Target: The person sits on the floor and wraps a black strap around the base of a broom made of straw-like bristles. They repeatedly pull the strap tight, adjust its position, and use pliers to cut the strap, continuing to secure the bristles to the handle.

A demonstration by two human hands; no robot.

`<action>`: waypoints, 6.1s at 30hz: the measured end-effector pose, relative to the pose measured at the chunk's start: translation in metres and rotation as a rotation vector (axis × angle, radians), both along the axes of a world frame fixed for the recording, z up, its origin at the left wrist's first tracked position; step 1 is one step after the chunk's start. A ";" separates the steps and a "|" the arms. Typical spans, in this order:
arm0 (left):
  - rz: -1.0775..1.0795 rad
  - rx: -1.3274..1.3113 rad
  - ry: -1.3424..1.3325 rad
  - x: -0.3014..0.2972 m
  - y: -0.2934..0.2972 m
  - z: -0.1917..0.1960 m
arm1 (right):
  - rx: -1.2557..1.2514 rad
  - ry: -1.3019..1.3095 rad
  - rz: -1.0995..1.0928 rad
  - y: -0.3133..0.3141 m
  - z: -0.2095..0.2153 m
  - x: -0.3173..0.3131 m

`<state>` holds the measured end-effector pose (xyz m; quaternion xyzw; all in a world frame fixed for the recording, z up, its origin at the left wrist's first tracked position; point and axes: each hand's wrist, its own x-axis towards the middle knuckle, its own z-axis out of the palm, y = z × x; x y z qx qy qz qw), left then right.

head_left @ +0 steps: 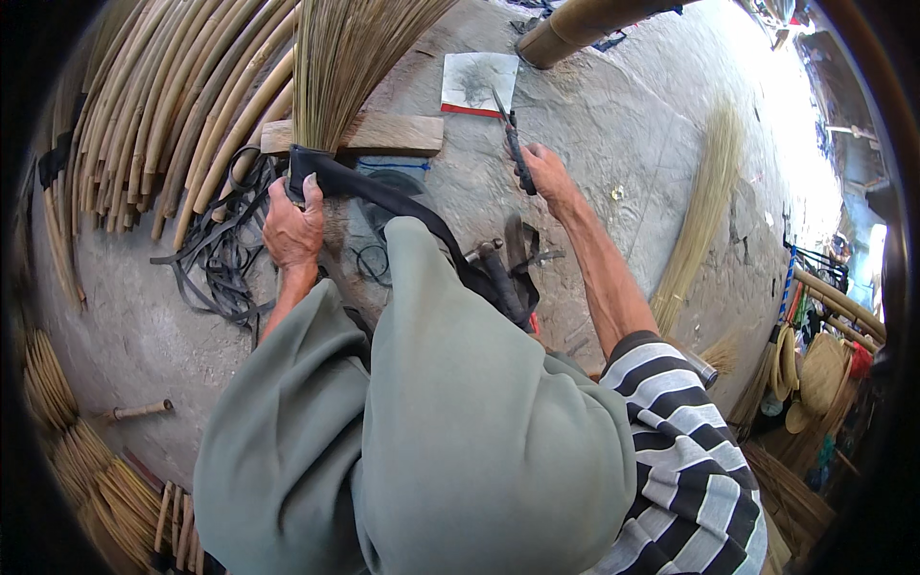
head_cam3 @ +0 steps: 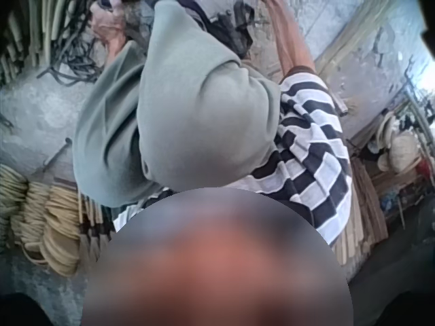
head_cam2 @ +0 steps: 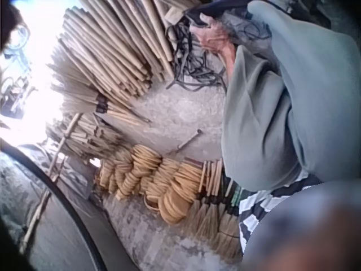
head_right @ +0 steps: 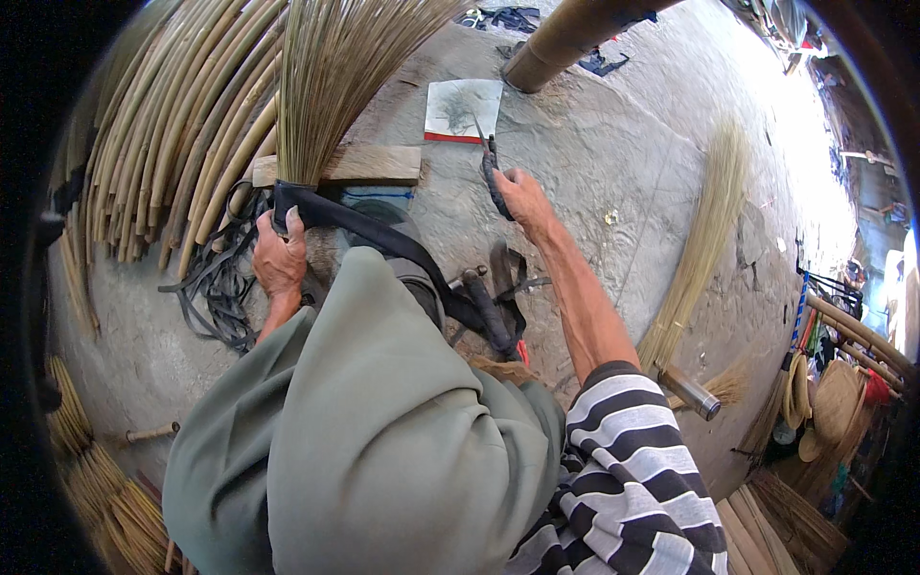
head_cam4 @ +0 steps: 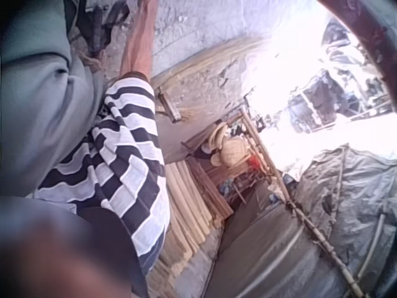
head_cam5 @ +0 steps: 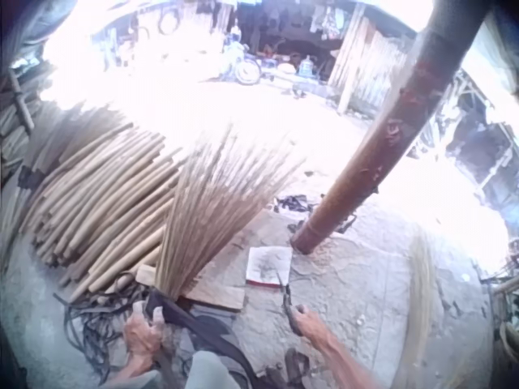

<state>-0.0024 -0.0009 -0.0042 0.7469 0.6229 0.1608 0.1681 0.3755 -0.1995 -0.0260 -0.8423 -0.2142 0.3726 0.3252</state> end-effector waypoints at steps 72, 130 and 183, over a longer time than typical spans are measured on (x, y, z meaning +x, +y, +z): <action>-0.017 0.020 -0.034 -0.001 0.000 -0.001 | 0.044 0.170 -0.051 -0.024 0.015 0.000; -0.010 0.007 -0.029 -0.003 0.002 -0.007 | -0.012 -0.147 0.245 -0.149 0.015 -0.098; -0.003 -0.004 0.011 -0.004 0.003 -0.007 | -0.240 -0.056 0.127 -0.153 0.016 -0.094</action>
